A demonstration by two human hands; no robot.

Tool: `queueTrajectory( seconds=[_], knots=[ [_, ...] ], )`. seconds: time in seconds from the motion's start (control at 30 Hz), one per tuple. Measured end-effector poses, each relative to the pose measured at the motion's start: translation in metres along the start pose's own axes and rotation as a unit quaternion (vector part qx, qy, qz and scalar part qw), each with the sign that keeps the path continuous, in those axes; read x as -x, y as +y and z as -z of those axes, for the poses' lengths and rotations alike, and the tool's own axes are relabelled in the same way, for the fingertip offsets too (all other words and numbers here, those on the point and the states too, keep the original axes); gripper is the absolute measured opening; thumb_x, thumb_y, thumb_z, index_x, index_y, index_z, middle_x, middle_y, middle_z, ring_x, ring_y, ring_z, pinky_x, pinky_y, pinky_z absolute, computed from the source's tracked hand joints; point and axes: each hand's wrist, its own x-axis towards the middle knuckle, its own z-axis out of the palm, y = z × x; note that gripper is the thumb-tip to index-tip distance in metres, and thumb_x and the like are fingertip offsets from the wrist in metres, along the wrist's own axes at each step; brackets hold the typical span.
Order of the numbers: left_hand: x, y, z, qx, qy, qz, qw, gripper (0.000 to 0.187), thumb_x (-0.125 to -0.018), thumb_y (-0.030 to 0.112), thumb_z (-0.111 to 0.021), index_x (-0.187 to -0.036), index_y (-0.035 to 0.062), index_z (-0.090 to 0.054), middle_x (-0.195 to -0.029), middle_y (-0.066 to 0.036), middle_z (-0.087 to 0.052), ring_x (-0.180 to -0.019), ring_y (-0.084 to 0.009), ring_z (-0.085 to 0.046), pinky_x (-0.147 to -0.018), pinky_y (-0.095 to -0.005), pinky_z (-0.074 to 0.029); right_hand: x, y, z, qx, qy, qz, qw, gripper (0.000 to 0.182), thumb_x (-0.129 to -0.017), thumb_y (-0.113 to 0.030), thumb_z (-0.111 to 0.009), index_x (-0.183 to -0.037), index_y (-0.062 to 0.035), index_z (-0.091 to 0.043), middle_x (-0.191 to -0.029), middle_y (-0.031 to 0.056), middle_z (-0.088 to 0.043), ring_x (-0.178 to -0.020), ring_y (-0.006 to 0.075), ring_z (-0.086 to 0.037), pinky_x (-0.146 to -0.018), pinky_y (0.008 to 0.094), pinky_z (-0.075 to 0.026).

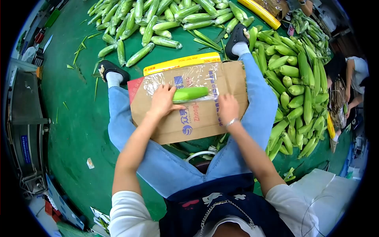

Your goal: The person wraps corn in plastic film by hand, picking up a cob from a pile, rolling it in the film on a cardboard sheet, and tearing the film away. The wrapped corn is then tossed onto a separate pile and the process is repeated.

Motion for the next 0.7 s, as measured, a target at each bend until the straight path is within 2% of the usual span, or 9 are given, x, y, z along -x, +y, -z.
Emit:
queueTrajectory(
  seconds=[0.17,0.23,0.3,0.37,0.43,0.5,0.57,0.63,0.7],
  knots=[
    [0.026,0.036,-0.001,0.035,-0.035,-0.006,0.999,0.059,-0.063,0.038,-0.081,-0.106,0.0026,-0.060,-0.102,-0.017,-0.056,-0.095,-0.0351,-0.056,-0.083,-0.0430,-0.049,-0.024,-0.013,0.028,-0.191,0.135,-0.022,0.972,0.019,-0.081,-0.015,-0.063,-0.097,-0.0062,-0.060,-0.083,0.0172,-0.058,-0.072,0.0335,-0.059,-0.069,0.0444,-0.048],
    [0.045,0.053,0.004,0.065,-0.065,-0.029,0.995,0.061,-0.063,0.039,-0.081,-0.105,0.0006,-0.060,-0.101,-0.019,-0.056,-0.092,-0.0361,-0.058,-0.082,-0.0435,-0.049,0.011,-0.035,0.034,-0.266,-0.040,-0.181,0.946,0.023,-0.084,-0.015,-0.060,-0.104,-0.0048,-0.058,-0.092,0.0193,-0.058,-0.081,0.0344,-0.059,-0.074,0.0431,-0.049],
    [0.062,0.050,-0.008,0.076,-0.135,-0.045,0.987,0.061,-0.061,0.042,-0.082,-0.103,0.0031,-0.061,-0.099,-0.018,-0.056,-0.090,-0.0355,-0.059,-0.076,-0.0451,-0.052,0.056,-0.044,0.019,-0.146,-0.007,0.028,0.989,0.030,-0.084,-0.018,-0.061,-0.107,0.0002,-0.055,-0.098,0.0217,-0.055,-0.089,0.0358,-0.057,-0.080,0.0422,-0.048],
    [0.061,0.045,-0.009,0.106,-0.160,-0.044,0.980,0.063,-0.063,0.040,-0.082,-0.107,0.0018,-0.059,-0.099,-0.020,-0.055,-0.087,-0.0372,-0.060,-0.074,-0.0462,-0.052,0.045,-0.047,0.017,-0.102,-0.038,0.055,0.993,0.032,-0.085,-0.017,-0.061,-0.108,0.0021,-0.052,-0.101,0.0236,-0.053,-0.093,0.0378,-0.055,-0.082,0.0426,-0.047],
    [0.049,0.040,-0.009,0.122,0.013,0.128,0.984,0.062,-0.067,0.034,-0.080,-0.114,0.0012,-0.055,-0.105,-0.021,-0.052,-0.092,-0.0374,-0.058,-0.077,-0.0457,-0.050,0.012,-0.048,0.006,-0.067,-0.084,0.026,0.994,0.036,-0.085,-0.020,-0.062,-0.110,0.0043,-0.051,-0.102,0.0236,-0.050,-0.097,0.0383,-0.053,-0.086,0.0426,-0.044],
    [0.030,0.023,-0.013,0.020,0.171,0.046,0.984,0.066,-0.071,0.027,-0.077,-0.124,0.0017,-0.048,-0.118,-0.020,-0.048,-0.104,-0.0354,-0.051,-0.088,-0.0428,-0.044,-0.059,-0.037,-0.015,-0.011,-0.057,0.037,0.998,0.039,-0.087,-0.022,-0.060,-0.114,0.0039,-0.051,-0.105,0.0233,-0.051,-0.097,0.0386,-0.053,-0.089,0.0421,-0.044],
    [0.010,0.025,-0.006,0.039,0.168,-0.004,0.985,0.065,-0.070,0.026,-0.078,-0.121,-0.0006,-0.048,-0.113,-0.020,-0.049,-0.101,-0.0378,-0.051,-0.089,-0.0469,-0.041,-0.105,-0.042,-0.026,0.051,-0.007,0.103,0.993,0.038,-0.089,-0.021,-0.057,-0.118,0.0032,-0.049,-0.109,0.0248,-0.051,-0.098,0.0404,-0.052,-0.088,0.0420,-0.044],
    [-0.009,0.015,-0.008,0.019,0.167,-0.023,0.986,0.064,-0.068,0.027,-0.079,-0.117,-0.0023,-0.050,-0.114,-0.020,-0.051,-0.105,-0.0368,-0.050,-0.090,-0.0439,-0.041,-0.137,-0.069,-0.013,-0.241,-0.303,0.056,0.920,0.038,-0.095,-0.027,-0.048,-0.119,0.0021,-0.052,-0.124,0.0223,-0.051,-0.108,0.0371,-0.054,-0.097,0.0408,-0.041],
    [-0.030,0.002,-0.023,0.046,0.025,0.007,0.999,0.067,-0.066,0.031,-0.080,-0.115,-0.0045,-0.051,-0.116,-0.019,-0.053,-0.109,-0.0350,-0.050,-0.092,-0.0402,-0.042,-0.145,-0.068,-0.022,-0.279,-0.365,0.055,0.887,0.044,-0.097,-0.031,-0.042,-0.124,0.0021,-0.049,-0.132,0.0210,-0.047,-0.117,0.0360,-0.049,-0.101,0.0404,-0.038]
  ],
)
